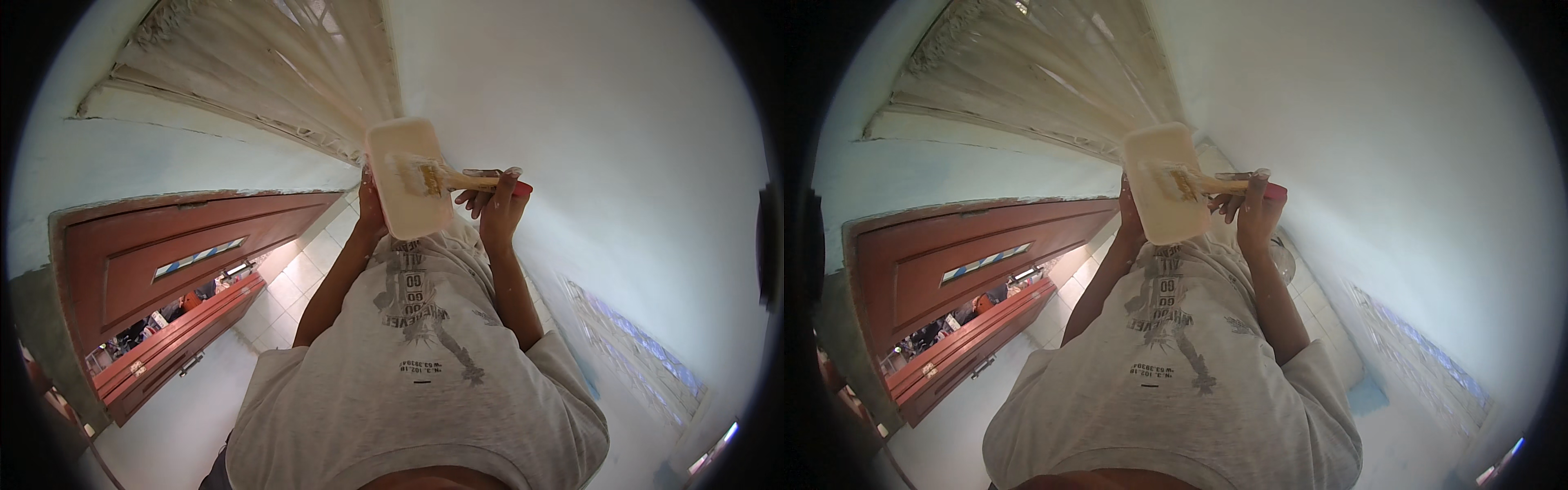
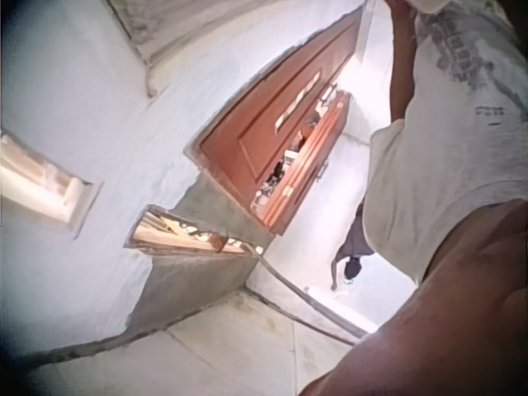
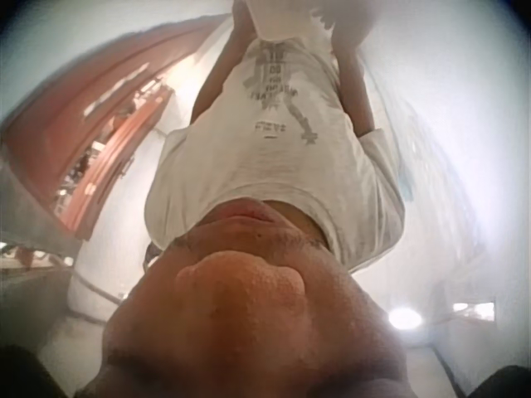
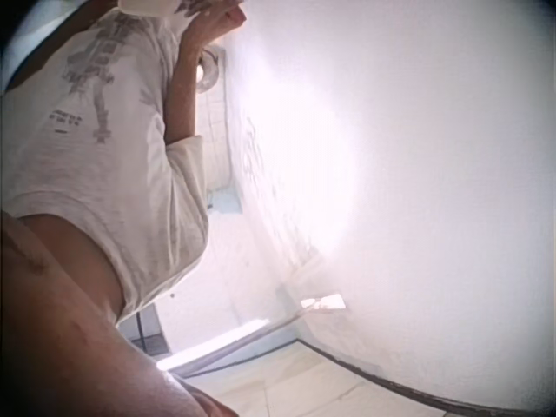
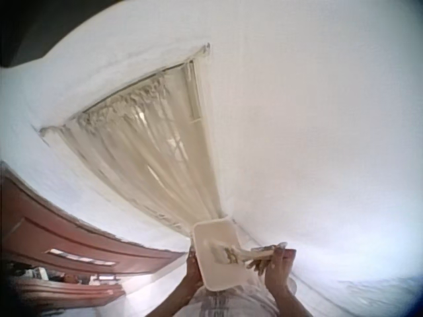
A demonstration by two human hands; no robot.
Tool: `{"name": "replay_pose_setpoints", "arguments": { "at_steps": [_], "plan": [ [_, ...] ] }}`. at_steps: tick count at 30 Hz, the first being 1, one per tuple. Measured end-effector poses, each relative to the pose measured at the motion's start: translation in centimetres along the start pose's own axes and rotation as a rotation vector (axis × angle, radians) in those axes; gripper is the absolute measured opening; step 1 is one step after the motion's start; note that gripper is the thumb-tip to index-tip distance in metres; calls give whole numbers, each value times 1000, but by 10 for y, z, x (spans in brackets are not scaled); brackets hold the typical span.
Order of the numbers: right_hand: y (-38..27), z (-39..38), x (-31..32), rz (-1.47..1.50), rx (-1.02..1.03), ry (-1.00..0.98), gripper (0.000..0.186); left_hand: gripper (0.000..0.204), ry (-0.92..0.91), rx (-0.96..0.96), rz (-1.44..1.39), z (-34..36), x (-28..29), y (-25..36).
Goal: The person paints a white ceiling above a window using a brush, dipping the brush into a small white container of paint held in their left hand.
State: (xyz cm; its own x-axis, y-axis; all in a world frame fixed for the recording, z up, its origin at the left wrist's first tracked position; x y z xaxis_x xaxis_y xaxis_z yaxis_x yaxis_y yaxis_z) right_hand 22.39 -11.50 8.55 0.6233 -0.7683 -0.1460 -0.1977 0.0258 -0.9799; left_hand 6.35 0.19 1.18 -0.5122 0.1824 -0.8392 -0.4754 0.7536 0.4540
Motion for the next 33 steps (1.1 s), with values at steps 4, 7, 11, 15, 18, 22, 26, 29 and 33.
{"name": "replay_pose_setpoints", "arguments": {
  "at_steps": [4, 7, 11, 15, 18, 22, 26, 29, 33],
  "plan": [
    [1, 11, -5, -22, 2, -37, 54, 66, 11, -28, 67, 10, 4, 3],
    [-3, 19, -10, -103, 29, -101, 55, 64, 63, -12, 8, 13, 1, 2],
    [-8, 27, -7, -84, 87, 14, 61, 61, 4, -97, 113, 21, 7, 5],
    [-11, 30, 0, -56, 17, 58, 61, 60, 37, 1, -47, 33, 14, 2],
    [-26, 29, -5, -96, -24, 75, 59, 60, -13, 1, 85, 35, 3, 4],
    [-30, 34, -35, -377, -44, -93, 52, 60, -37, 115, -75, 43, 10, -7],
    [-37, 45, -37, -326, 2, -132, 47, 59, 61, 40, -13, 46, 7, -3],
    [-41, 46, -32, -127, 34, -126, 49, 58, -2, 28, -65, 51, 10, 0],
    [-15, 52, -34, -234, -89, -220, 51, 59, -69, 68, -154, 54, 2, 2]
  ]
}}
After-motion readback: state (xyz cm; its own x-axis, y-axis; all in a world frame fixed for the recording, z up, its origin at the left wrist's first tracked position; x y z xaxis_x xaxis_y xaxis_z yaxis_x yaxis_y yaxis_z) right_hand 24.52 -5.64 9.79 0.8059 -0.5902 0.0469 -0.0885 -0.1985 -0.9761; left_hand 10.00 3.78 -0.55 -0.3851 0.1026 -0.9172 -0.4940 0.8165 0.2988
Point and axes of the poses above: each hand's wrist, its own z-axis towards the middle knuckle, its own x-axis out of the back of the hand, y = z × x, the point moved 5 cm from there along z, towards the middle knuckle, and after that the axes turned 6 degrees about -z, right-handed, at the moved point
